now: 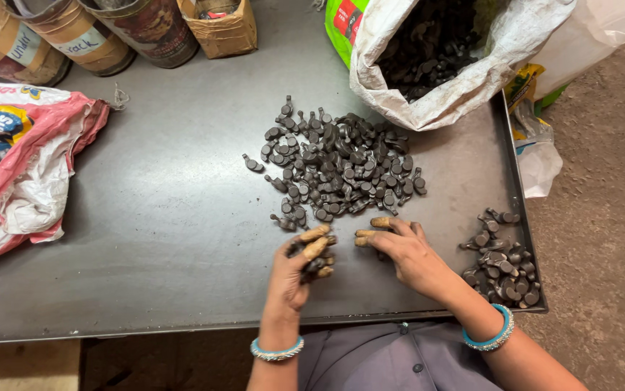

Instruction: The person sorts small dark metal castings on a metal table, picking pieces up by hand, looking them over, and placing them into separate piles, occasionally reaching into a sack to take more pieces.

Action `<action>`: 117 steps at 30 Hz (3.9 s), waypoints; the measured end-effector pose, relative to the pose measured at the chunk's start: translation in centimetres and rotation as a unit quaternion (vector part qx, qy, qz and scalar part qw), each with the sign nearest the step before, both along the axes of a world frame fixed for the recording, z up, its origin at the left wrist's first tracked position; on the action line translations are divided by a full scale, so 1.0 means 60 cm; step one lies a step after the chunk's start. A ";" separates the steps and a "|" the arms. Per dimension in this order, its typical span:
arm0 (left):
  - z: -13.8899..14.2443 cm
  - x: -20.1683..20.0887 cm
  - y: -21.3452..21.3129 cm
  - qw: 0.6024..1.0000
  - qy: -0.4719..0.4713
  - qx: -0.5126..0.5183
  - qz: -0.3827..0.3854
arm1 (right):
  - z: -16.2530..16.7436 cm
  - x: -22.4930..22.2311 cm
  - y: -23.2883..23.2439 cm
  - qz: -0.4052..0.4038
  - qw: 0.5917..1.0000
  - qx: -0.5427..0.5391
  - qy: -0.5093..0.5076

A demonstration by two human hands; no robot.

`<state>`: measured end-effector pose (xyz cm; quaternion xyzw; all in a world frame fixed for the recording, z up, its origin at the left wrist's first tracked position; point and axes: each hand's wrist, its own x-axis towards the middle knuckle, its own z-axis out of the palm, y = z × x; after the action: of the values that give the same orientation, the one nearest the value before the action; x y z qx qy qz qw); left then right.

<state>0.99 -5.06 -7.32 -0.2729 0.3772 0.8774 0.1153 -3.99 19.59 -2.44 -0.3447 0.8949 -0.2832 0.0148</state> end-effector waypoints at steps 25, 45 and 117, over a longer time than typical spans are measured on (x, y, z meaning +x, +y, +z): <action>-0.031 -0.005 0.083 0.988 0.024 -0.057 -0.140 | -0.103 0.028 0.133 -0.192 0.533 -0.539 -0.624; 0.092 -0.249 0.254 0.989 0.008 0.132 -0.064 | -0.030 -0.033 0.091 -0.316 0.851 -0.391 -0.150; -0.003 0.011 0.151 0.977 0.088 0.005 -0.192 | -0.097 0.071 0.110 -0.243 0.755 -0.409 -0.451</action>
<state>1.64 4.01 -7.52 -0.1165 0.4268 0.8614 0.2494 0.28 26.17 -8.28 0.0790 0.6367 -0.7392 0.2048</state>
